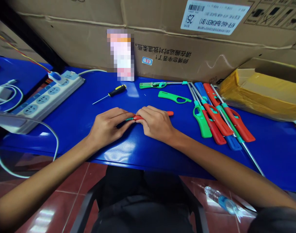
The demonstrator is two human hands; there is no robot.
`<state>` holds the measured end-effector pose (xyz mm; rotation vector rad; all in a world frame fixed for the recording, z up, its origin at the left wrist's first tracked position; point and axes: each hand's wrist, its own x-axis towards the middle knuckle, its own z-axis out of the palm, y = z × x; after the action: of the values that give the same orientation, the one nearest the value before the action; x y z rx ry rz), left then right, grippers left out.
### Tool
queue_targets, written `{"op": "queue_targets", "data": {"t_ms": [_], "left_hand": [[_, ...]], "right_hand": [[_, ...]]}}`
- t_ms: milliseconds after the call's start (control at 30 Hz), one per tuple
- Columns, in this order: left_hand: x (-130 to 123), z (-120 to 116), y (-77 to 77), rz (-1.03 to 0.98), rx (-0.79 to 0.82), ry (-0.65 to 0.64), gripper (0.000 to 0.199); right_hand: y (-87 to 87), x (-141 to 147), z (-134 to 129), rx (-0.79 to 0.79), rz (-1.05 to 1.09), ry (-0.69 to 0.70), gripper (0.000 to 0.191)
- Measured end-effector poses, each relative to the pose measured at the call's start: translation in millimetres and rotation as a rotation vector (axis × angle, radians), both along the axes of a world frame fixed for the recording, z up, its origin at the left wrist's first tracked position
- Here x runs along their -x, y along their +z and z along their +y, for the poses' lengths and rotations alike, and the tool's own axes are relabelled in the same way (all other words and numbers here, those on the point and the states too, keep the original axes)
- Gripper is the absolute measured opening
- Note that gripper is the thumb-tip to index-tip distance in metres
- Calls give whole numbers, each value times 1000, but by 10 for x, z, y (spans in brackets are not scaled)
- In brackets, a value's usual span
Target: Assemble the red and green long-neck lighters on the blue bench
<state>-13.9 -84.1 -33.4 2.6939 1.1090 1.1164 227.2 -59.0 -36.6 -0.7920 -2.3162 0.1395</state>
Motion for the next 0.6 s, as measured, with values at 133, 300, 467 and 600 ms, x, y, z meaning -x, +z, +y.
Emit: {"op": "queue_targets", "data": {"t_ms": [133, 300, 467, 600], "left_hand": [[48, -13, 8, -8, 65, 7, 20], [100, -69, 61, 0, 155, 66, 21], [96, -60, 37, -54, 127, 100, 21], [81, -31, -15, -34, 90, 84, 23]], "right_hand": [[-1, 2, -8, -41, -57, -13, 18], [-5, 8, -17, -50, -82, -29, 21], [3, 16, -17, -85, -85, -37, 23], [10, 20, -13, -107, -99, -32, 24]]}}
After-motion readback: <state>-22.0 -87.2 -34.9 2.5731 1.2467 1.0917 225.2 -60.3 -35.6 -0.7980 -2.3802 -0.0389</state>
